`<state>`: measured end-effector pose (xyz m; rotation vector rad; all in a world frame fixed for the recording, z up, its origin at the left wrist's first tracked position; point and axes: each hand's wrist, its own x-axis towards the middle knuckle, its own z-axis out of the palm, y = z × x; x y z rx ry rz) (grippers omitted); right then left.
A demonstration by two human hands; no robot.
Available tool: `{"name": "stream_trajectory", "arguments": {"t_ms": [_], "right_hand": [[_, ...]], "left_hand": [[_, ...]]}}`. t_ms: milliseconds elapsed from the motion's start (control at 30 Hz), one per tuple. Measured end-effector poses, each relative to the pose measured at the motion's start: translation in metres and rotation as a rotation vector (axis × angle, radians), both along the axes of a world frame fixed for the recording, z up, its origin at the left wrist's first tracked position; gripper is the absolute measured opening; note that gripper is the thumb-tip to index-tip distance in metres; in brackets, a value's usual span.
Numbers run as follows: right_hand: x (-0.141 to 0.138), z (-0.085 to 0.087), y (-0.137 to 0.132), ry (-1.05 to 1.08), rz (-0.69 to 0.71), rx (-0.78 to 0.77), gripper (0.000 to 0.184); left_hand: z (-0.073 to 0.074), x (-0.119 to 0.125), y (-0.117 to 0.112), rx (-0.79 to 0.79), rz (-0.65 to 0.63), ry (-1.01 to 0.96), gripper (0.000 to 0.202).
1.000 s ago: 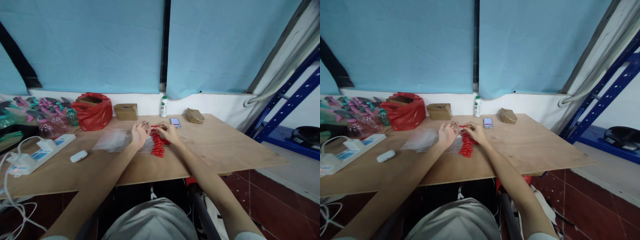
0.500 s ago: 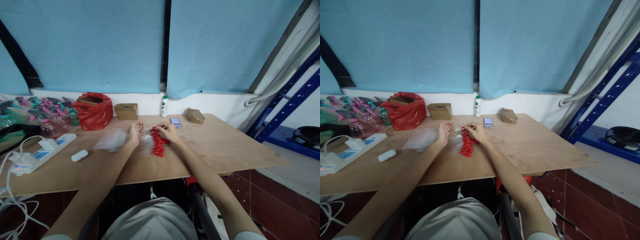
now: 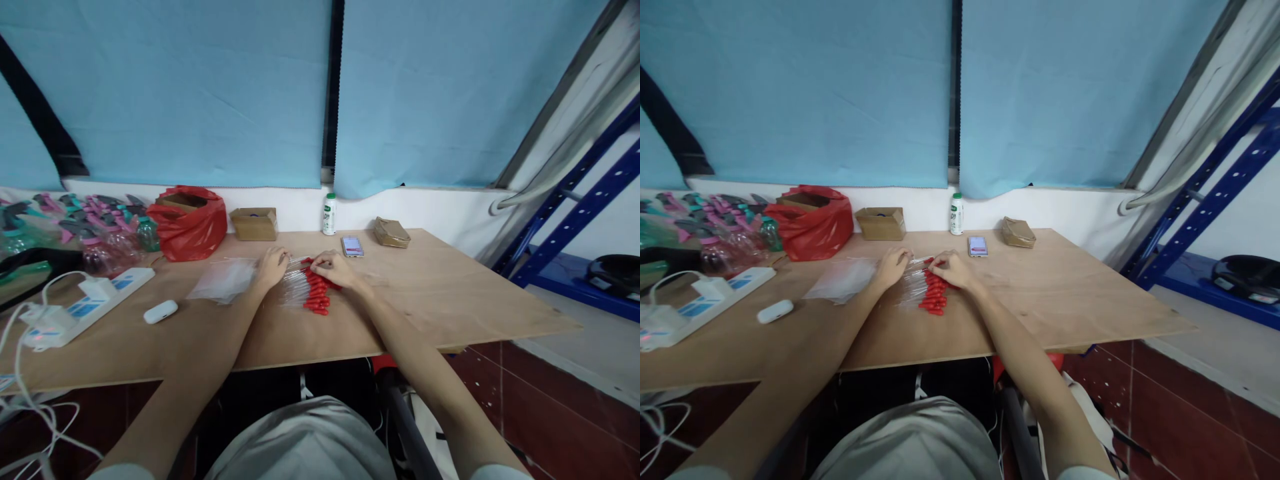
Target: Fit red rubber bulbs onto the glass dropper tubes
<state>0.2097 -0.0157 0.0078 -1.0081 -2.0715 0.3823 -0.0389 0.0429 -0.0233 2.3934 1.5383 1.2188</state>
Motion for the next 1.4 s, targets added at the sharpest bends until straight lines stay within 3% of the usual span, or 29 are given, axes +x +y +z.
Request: {"name": "stream_trajectory", "arguments": {"t_ms": [100,200,333,500,733,900,1067,1167,1400], "right_hand": [[0.003,-0.003,0.006,0.016,-0.028,0.024,0.026],[0.007,-0.005,0.013,0.031,-0.139,0.063,0.039],[0.016,-0.003,0.019,0.091,-0.288,0.090,0.043],[0.028,-0.001,0.021,0.141,-0.408,0.041,0.046],[0.030,0.000,0.021,0.127,-0.452,0.003,0.046],[0.027,-0.005,0.024,0.009,-0.398,0.048,0.036],[0.025,-0.014,0.047,-0.093,-0.296,0.072,0.031],[0.022,-0.014,0.068,-0.152,-0.234,-0.009,0.033],[0.004,-0.008,0.103,-0.286,-0.035,-0.275,0.047]], "left_hand": [[-0.003,0.003,0.003,-0.071,-0.110,-0.055,0.030],[-0.006,0.008,0.004,-0.167,-0.228,-0.252,0.022],[-0.010,0.014,0.003,-0.250,-0.336,-0.391,0.012],[-0.011,0.017,0.001,-0.254,-0.322,-0.435,0.014],[-0.010,0.017,-0.001,-0.240,-0.266,-0.395,0.015],[-0.011,0.018,0.001,-0.152,-0.257,-0.304,0.020],[-0.006,0.020,-0.001,-0.186,-0.232,-0.383,0.012],[-0.004,0.018,-0.003,-0.150,-0.195,-0.402,0.006],[-0.001,0.013,-0.010,-0.129,-0.074,-0.489,0.022]]}}
